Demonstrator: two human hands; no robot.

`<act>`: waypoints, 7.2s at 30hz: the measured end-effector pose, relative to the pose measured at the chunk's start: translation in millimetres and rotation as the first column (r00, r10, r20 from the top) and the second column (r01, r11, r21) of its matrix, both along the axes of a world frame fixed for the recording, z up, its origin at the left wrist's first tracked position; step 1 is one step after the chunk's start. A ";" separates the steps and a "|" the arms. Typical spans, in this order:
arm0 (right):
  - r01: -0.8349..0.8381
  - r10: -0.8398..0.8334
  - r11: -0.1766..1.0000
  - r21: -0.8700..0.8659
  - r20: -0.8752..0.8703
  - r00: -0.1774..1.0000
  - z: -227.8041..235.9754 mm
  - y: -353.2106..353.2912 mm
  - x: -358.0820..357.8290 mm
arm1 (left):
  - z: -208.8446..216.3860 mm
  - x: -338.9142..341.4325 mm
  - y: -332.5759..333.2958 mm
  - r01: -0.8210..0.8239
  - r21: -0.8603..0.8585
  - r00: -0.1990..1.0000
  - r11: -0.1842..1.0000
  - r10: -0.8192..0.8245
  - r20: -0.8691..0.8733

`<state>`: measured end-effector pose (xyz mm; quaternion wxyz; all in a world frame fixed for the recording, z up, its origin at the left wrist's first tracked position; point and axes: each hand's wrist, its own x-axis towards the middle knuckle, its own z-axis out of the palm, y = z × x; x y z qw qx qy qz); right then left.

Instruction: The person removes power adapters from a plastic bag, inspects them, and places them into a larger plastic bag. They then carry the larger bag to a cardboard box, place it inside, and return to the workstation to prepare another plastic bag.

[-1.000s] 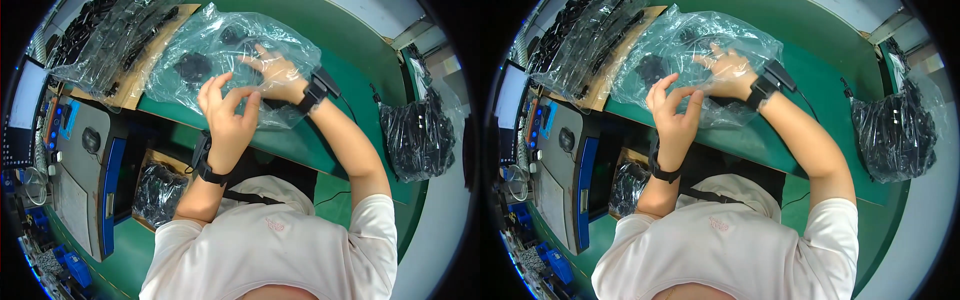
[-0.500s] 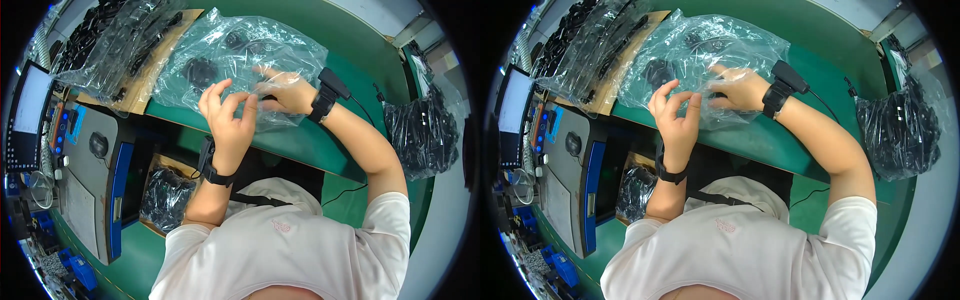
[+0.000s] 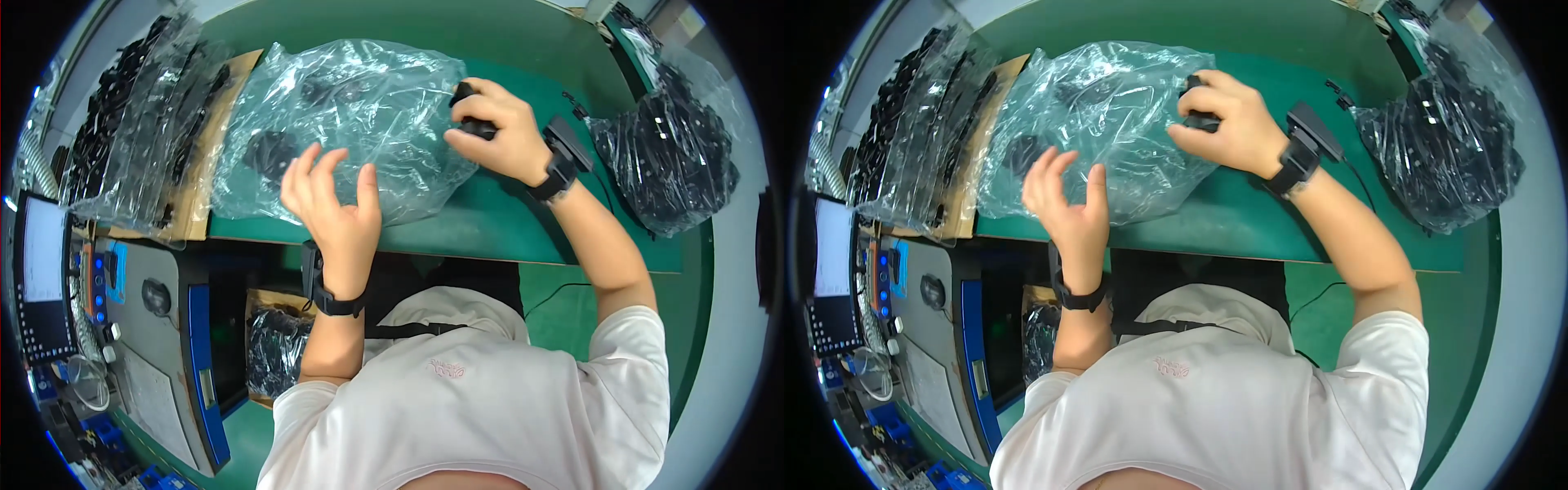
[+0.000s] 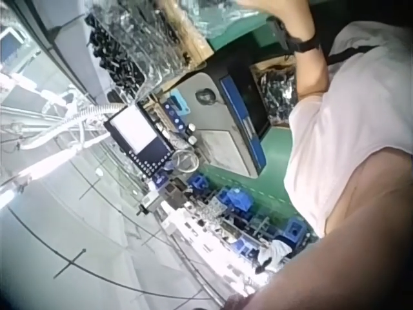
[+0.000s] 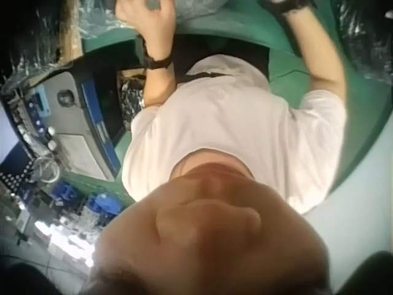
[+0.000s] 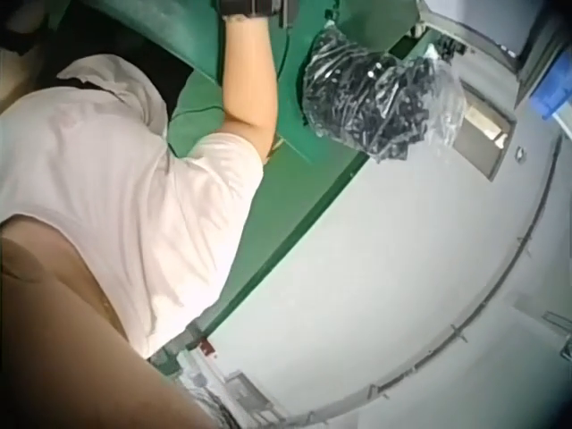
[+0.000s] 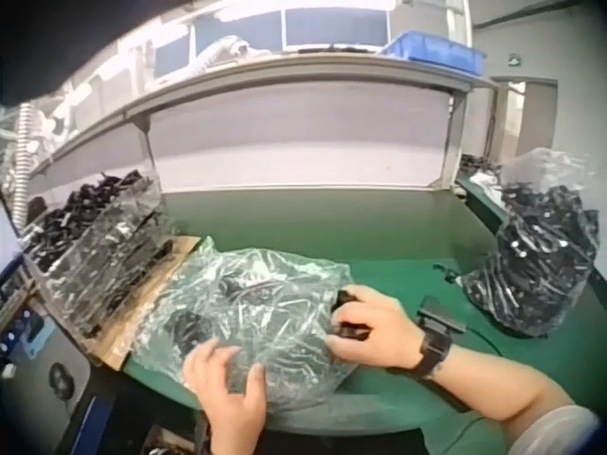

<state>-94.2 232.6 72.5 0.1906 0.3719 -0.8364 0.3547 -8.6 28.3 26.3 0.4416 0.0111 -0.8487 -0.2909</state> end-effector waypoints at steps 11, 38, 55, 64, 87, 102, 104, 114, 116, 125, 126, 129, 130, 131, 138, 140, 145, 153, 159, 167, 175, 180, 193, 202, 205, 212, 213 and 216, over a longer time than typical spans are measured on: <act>0.347 0.479 0.340 -0.874 0.478 0.736 8.3 -2.3 74.3 | 10.2 -2.8 101.9 0.674 0.680 0.498 0.288 -0.857 -0.131; 0.158 0.690 0.459 -0.874 0.462 0.557 -4.2 30.1 95.3 | 29.0 11.4 50.7 0.351 0.781 0.271 -0.517 -0.742 -0.613; 0.116 0.870 0.352 -0.929 0.371 0.324 -7.2 32.1 89.0 | 27.8 11.9 45.4 0.274 0.794 0.301 -0.543 -0.736 -0.607; 0.182 0.772 0.559 -0.809 0.588 0.243 -4.0 27.7 90.4 | 42.5 15.3 44.4 0.709 0.227 0.674 0.667 -0.737 0.060; 0.491 0.791 0.283 -0.824 0.490 0.366 -9.0 21.9 90.6 | 30.1 24.6 29.6 0.143 0.954 0.472 -0.265 -0.829 -0.301; 0.195 0.285 0.813 -0.549 0.667 0.689 0.1 9.6 97.2 | 34.0 34.2 36.8 0.186 0.976 0.468 -0.116 -0.862 -0.192; 0.255 0.278 0.779 -0.574 0.679 0.679 6.5 -1.3 99.2 | 31.8 35.1 39.8 0.225 0.973 0.464 -0.050 -0.873 -0.151; 0.197 0.313 0.784 -0.589 0.649 0.693 4.5 -4.8 92.0 | 23.8 37.2 47.4 0.402 0.914 0.499 0.061 -0.852 -0.162; 0.217 0.318 0.780 -0.587 0.670 0.671 6.0 -2.2 93.5 | 24.5 36.3 51.2 0.382 0.924 0.482 -0.012 -0.850 -0.210; 0.259 0.383 0.753 -0.604 0.724 0.573 11.4 -0.7 94.8 | 20.0 34.0 47.3 0.223 0.945 0.393 -0.240 -0.865 -0.312; 0.254 0.443 0.729 -0.636 0.721 0.533 12.3 0.6 95.2 | 19.3 33.6 46.9 0.223 0.932 0.369 -0.285 -0.861 -0.351; 0.244 0.478 0.722 -0.647 0.722 0.501 15.7 3.3 97.4 | 21.3 34.5 46.1 0.203 0.932 0.381 -0.299 -0.853 -0.357; 0.242 0.480 0.721 -0.649 0.721 0.500 14.9 4.4 97.3 | 21.5 34.7 46.2 0.204 0.933 0.383 -0.297 -0.852 -0.356; 0.222 0.485 0.720 -0.658 0.705 0.517 13.5 5.6 97.2 | 21.7 34.9 46.7 0.219 0.932 0.390 -0.288 -0.850 -0.355; 0.286 0.341 0.764 -0.579 0.737 0.583 13.3 -2.2 101.4 | 28.2 40.8 59.5 0.343 0.931 0.479 -0.121 -0.830 -0.285; 0.296 0.324 0.757 -0.583 0.727 0.605 9.1 -2.6 101.3 | 23.7 39.9 58.1 0.343 0.929 0.460 -0.137 -0.839 -0.293; 0.296 0.323 0.759 -0.580 0.730 0.602 7.7 -6.0 90.2 | 19.7 30.2 49.9 0.275 0.940 0.450 -0.201 -0.837 -0.310; 0.278 0.307 0.750 -0.600 0.689 0.657 9.9 1.0 95.6 | 56.7 46.4 -13.3 0.459 0.874 0.531 -0.163 -0.738 -0.417; 0.366 0.337 0.602 -0.709 0.642 0.688 2.5 34.3 98.1 | 146.1 22.1 -177.9 -0.122 0.393 0.978 0.912 0.179 -0.112; 0.330 0.315 0.636 -0.698 0.625 0.714 1.2 26.6 88.0 | 215.4 -85.5 -347.1 0.067 0.923 0.985 0.378 0.122 -0.122; 0.364 0.531 0.475 -0.801 0.591 0.607 7.1 17.4 93.7 | 164.1 -20.3 -134.3 0.478 0.331 0.872 0.814 -0.485 -0.068; 0.210 0.783 0.454 -0.866 0.500 0.369 18.3 -14.8 79.9 | 77.6 33.2 -7.8 0.562 0.219 0.773 0.798 -0.601 0.205; 0.080 0.545 0.656 -0.750 0.545 0.637 -6.9 9.2 93.1 | 45.2 30.5 43.6 0.674 0.204 0.720 0.710 -0.693 0.030; 0.110 0.765 0.492 -0.864 0.489 0.420 -11.2 -3.4 107.5 | 35.8 28.8 39.3 0.671 0.443 0.678 0.595 -0.734 -0.042; 0.058 0.805 0.455 -0.889 0.438 0.400 -13.2 -3.7 109.7 | 24.9 24.5 36.6 0.715 0.482 0.621 0.507 -0.777 -0.104; -0.359 0.647 0.720 -0.594 0.389 0.656 -7.6 6.4 101.6 | 24.2 29.8 38.6 0.750 0.534 0.568 0.390 -0.794 -0.217; -0.378 0.662 0.707 -0.598 0.370 0.652 -4.1 4.0 102.9 | 24.4 27.4 34.7 0.788 0.492 0.528 0.371 -0.818 -0.228; -0.270 0.641 0.659 -0.702 0.336 0.690 -10.9 -5.4 107.5 | 29.8 27.3 35.4 0.710 0.588 0.582 0.388 -0.793 -0.179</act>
